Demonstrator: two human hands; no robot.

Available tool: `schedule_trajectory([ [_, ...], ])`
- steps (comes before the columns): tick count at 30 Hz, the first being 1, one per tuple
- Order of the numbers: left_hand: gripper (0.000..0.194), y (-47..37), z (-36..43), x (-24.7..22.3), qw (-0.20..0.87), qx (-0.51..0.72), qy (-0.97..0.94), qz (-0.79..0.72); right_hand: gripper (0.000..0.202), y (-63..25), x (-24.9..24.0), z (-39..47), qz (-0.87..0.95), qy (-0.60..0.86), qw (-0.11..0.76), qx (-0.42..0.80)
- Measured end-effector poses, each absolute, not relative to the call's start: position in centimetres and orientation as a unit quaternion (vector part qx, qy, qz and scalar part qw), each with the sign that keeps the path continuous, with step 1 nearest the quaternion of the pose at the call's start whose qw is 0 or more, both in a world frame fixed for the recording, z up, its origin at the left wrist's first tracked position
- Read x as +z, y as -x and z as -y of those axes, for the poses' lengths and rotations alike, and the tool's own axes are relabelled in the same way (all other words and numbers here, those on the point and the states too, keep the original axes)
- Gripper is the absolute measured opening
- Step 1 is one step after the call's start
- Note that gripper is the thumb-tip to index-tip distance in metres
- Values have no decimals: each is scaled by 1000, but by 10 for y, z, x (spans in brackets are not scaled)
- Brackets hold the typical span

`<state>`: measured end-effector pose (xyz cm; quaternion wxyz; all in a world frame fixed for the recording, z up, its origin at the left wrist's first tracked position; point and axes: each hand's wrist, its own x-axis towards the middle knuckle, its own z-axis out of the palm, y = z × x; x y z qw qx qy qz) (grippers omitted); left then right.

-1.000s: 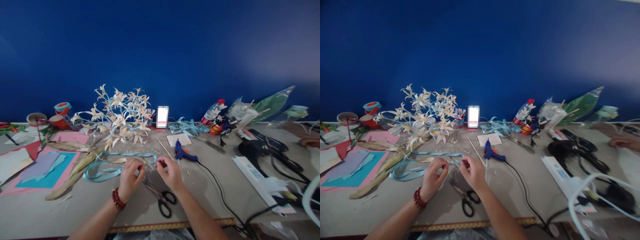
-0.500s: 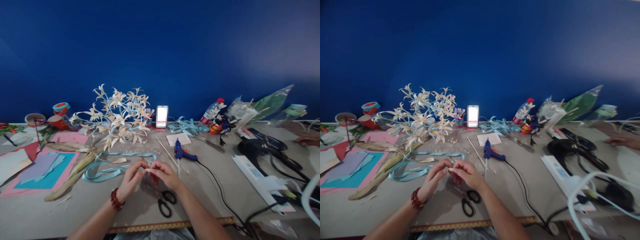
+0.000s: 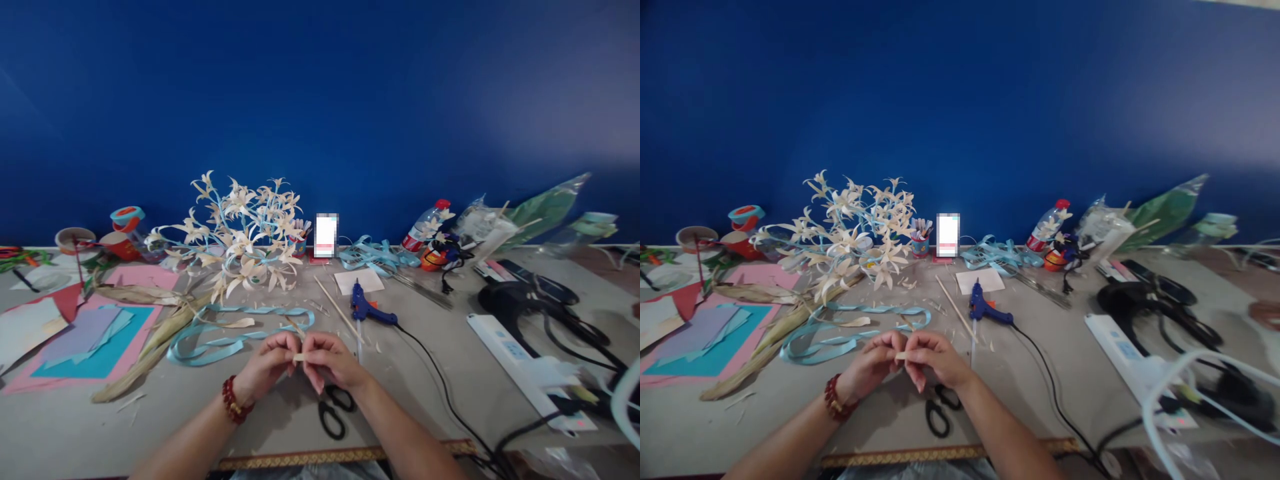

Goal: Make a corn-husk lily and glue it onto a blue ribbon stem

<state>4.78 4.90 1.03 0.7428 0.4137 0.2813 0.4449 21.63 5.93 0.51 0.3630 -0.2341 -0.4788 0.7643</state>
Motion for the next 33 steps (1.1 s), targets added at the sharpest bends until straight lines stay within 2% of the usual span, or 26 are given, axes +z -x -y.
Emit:
schedule_trajectory([
  [6, 22, -46, -51, 13, 738, 474, -415, -244, 23, -222, 3, -62, 448, 232, 386, 772],
  [11, 14, -45, -50, 9, 718, 450, -446, -289, 23, -219, 4, -61, 450, 239, 382, 771],
  [18, 21, -46, -52, 16, 735, 479, -410, -250, 23, -219, 4, -61, 447, 245, 408, 757],
  [25, 17, -42, -49, 14, 685, 445, -486, -312, 23, -222, 8, -61, 496, 272, 402, 720],
  [33, 16, -43, -49, 15, 749, 410, -436, -285, 15, -220, 0, -62, 512, 251, 379, 729],
])
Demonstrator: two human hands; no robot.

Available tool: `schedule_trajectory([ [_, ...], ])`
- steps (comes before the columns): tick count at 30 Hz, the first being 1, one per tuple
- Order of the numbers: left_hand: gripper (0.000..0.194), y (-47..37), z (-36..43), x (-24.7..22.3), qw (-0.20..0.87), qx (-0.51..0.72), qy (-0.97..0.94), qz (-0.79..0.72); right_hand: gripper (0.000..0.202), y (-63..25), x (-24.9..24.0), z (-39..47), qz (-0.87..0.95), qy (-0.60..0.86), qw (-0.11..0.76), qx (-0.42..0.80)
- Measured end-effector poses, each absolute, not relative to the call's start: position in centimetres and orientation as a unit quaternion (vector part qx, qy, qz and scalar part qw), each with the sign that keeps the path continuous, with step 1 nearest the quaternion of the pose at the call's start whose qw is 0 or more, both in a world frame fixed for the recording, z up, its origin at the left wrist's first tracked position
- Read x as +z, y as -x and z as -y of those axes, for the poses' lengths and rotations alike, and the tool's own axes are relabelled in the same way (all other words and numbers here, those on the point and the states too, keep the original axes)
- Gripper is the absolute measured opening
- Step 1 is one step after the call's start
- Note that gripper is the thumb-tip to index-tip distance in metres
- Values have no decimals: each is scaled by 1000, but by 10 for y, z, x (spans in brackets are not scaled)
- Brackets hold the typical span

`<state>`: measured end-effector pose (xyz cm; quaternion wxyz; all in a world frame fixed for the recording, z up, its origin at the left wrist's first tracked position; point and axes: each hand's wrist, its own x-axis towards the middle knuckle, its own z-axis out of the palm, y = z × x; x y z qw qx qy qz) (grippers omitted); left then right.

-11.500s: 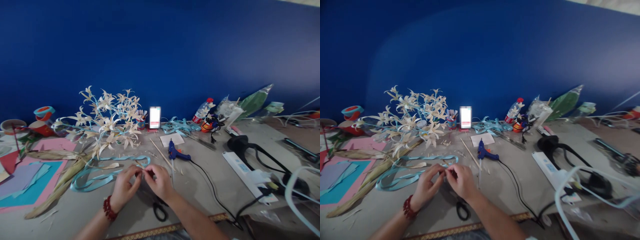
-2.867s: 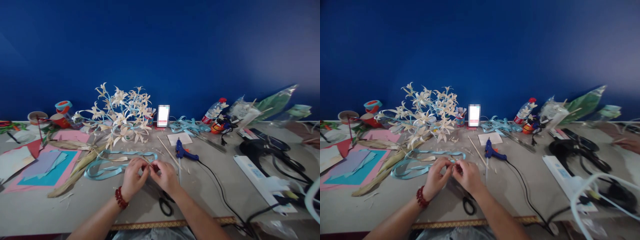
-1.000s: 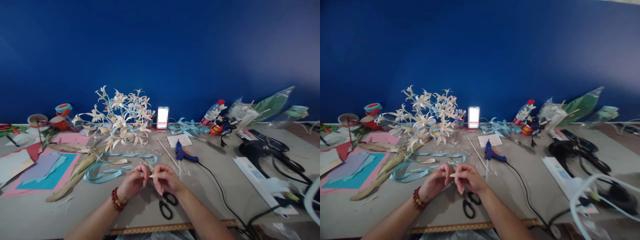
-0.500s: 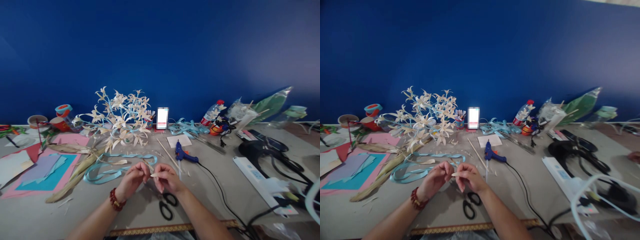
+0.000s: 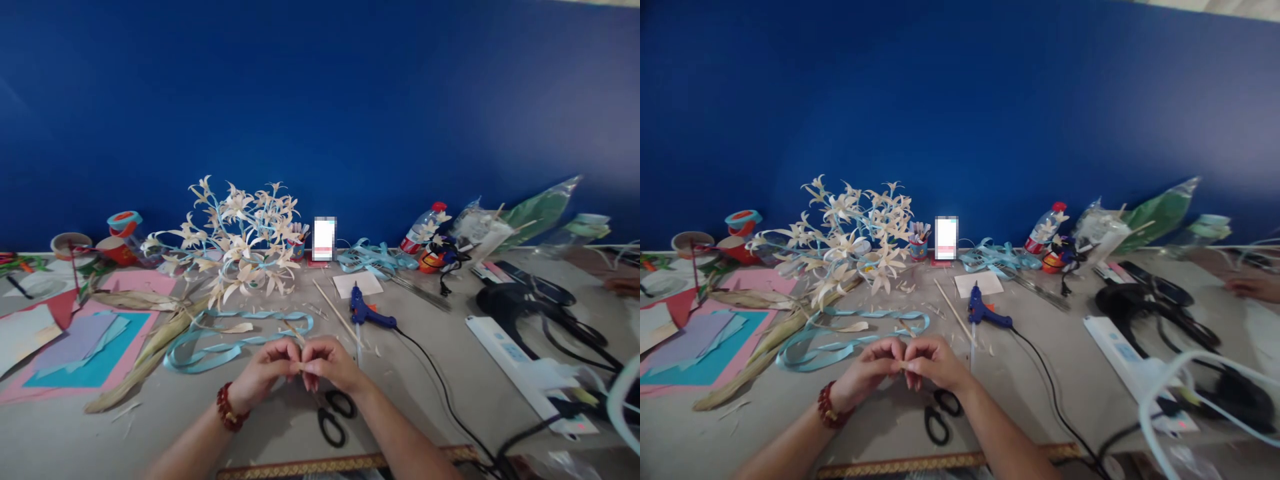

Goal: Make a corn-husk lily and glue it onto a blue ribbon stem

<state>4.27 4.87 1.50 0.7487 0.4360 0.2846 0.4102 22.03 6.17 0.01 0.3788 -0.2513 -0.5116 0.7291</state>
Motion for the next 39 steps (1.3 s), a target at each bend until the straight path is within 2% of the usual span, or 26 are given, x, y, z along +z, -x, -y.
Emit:
schedule_trajectory([
  [6, 17, -45, -48, 15, 796, 459, -352, -179, 23, -229, 5, -67, 460, 234, 424, 744],
  [13, 14, -43, -50, 17, 761, 425, -398, -285, 6, -220, 12, -60, 496, 281, 401, 717],
  [21, 14, -43, -50, 13, 766, 437, -392, -264, 17, -219, 5, -59, 507, 291, 369, 722],
  [27, 14, -42, -52, 13, 754, 422, -411, -291, 16, -218, 8, -59, 514, 299, 360, 719],
  [39, 16, -48, -48, 7, 777, 444, -372, -246, 14, -219, 2, -64, 438, 262, 400, 762],
])
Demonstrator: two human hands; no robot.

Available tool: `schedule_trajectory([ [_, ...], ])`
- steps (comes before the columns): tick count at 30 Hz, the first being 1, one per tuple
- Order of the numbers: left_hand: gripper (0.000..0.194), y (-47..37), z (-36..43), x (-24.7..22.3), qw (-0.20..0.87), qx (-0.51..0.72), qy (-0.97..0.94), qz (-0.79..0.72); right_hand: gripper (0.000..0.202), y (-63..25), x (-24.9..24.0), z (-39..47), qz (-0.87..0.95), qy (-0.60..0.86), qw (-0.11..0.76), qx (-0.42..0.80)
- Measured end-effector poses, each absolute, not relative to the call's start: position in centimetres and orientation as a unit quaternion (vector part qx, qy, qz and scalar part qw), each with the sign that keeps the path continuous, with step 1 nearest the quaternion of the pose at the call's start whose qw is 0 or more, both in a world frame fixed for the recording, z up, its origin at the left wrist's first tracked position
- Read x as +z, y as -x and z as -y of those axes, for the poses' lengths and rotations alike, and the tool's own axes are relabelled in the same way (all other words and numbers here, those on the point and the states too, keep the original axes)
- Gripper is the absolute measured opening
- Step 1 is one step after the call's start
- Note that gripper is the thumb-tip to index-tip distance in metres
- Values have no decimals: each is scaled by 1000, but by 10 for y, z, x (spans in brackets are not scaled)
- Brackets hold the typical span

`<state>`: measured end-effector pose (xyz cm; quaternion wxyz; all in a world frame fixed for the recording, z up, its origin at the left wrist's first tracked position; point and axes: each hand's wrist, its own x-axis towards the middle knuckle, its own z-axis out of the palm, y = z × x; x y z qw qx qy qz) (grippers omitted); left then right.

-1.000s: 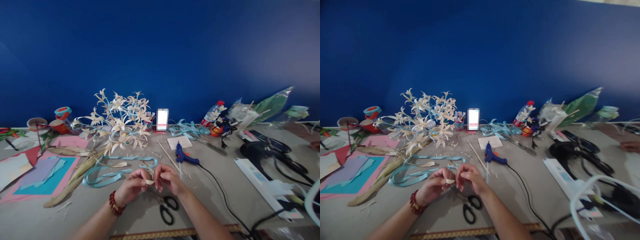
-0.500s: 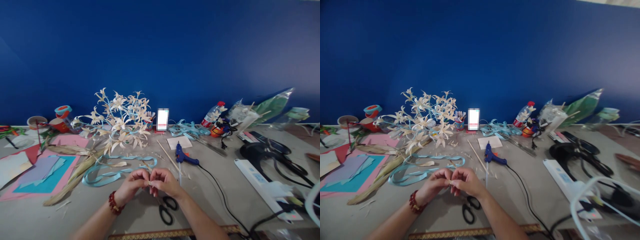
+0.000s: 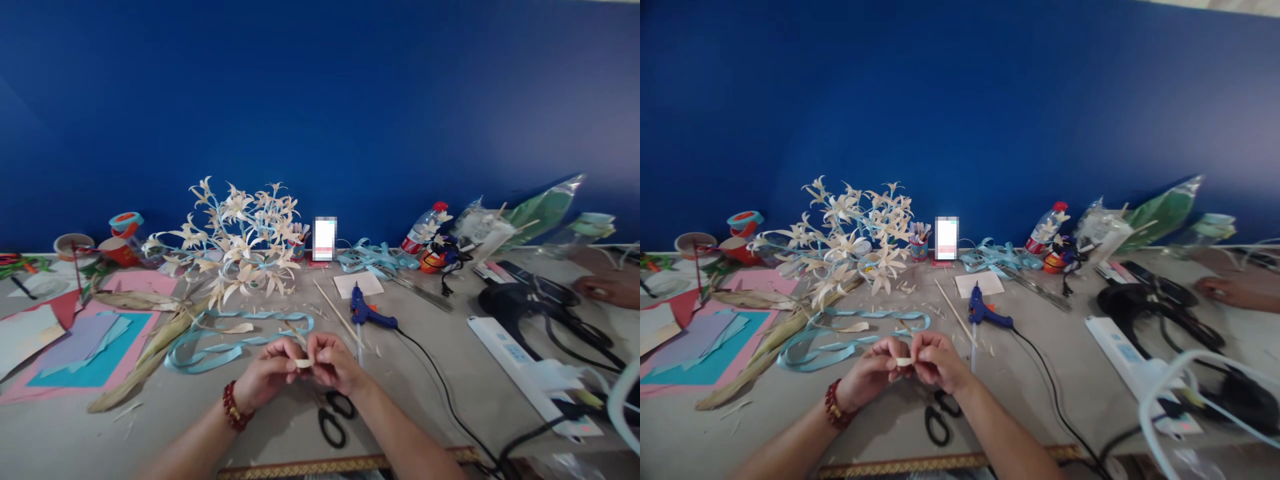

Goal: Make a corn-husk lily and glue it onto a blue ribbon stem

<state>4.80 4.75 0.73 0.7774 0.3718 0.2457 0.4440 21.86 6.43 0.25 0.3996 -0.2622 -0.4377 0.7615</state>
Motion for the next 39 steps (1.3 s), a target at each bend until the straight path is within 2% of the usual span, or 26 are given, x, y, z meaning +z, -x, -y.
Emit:
schedule_trajectory([
  [8, 17, -47, -49, 5, 759, 456, -376, -273, 16, -216, 11, -60, 451, 273, 403, 748],
  [16, 20, -46, -50, 3, 705, 432, -473, -303, 20, -217, 3, -61, 485, 300, 393, 721],
  [26, 15, -49, -49, 7, 796, 454, -341, -209, 15, -216, 0, -62, 448, 269, 399, 753],
  [34, 13, -47, -48, 11, 730, 461, -405, -300, 17, -216, 2, -63, 456, 291, 389, 746],
  [39, 16, -49, -47, 8, 729, 461, -402, -306, 22, -213, 3, -60, 465, 298, 389, 737],
])
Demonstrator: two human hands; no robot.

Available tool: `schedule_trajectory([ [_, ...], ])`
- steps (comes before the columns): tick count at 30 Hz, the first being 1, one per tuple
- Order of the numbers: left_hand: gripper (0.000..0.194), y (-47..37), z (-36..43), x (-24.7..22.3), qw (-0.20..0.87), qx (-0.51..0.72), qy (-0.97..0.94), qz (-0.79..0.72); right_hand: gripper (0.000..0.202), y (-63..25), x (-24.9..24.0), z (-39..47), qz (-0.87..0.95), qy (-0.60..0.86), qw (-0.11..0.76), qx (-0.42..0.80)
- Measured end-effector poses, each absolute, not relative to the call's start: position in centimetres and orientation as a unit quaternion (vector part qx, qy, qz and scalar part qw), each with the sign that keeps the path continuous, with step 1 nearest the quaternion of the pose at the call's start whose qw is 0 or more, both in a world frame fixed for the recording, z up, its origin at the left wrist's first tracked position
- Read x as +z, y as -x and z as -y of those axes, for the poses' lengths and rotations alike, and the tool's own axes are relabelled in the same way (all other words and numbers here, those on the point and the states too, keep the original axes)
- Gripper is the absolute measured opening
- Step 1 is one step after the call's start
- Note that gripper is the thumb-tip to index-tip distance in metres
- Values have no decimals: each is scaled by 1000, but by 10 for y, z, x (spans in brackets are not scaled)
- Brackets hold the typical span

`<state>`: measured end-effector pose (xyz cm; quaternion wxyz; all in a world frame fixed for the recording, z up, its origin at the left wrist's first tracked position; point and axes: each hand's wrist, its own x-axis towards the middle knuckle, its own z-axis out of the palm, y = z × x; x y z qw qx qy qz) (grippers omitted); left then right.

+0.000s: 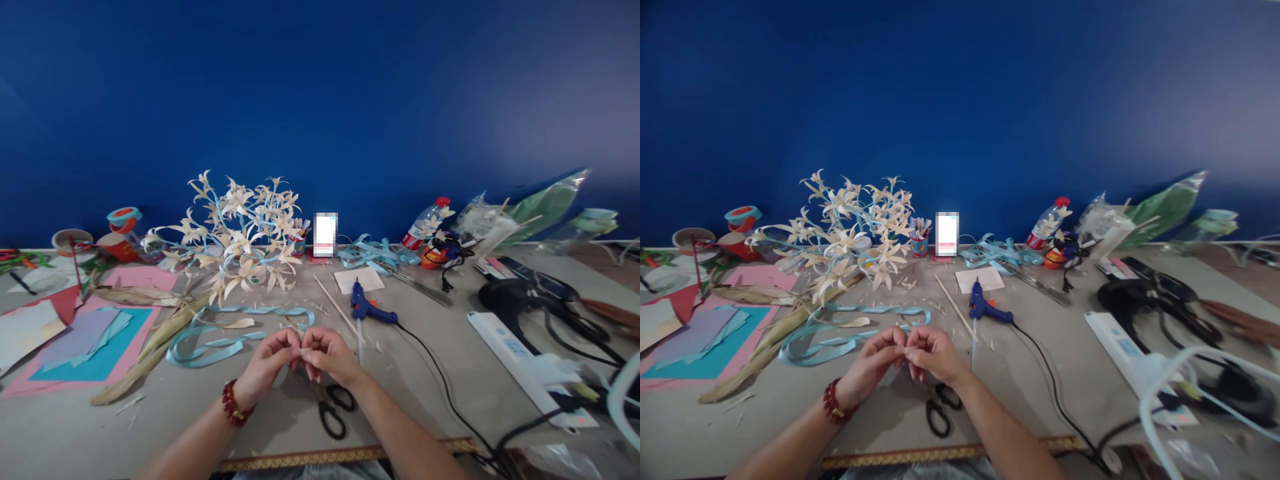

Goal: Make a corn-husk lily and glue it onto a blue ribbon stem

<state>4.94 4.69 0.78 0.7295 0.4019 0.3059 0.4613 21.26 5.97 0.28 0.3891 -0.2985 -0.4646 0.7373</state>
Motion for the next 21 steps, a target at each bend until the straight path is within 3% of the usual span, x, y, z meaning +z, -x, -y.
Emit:
schedule_trajectory([
  [9, 15, -50, -45, 12, 759, 475, -377, -236, 13, -227, 6, -70, 421, 284, 450, 735],
  [16, 15, -51, -47, 9, 759, 451, -382, -275, 11, -219, 11, -60, 457, 284, 399, 742],
  [21, 17, -48, -47, 8, 754, 484, -378, -234, 16, -223, 8, -65, 437, 293, 417, 741],
])
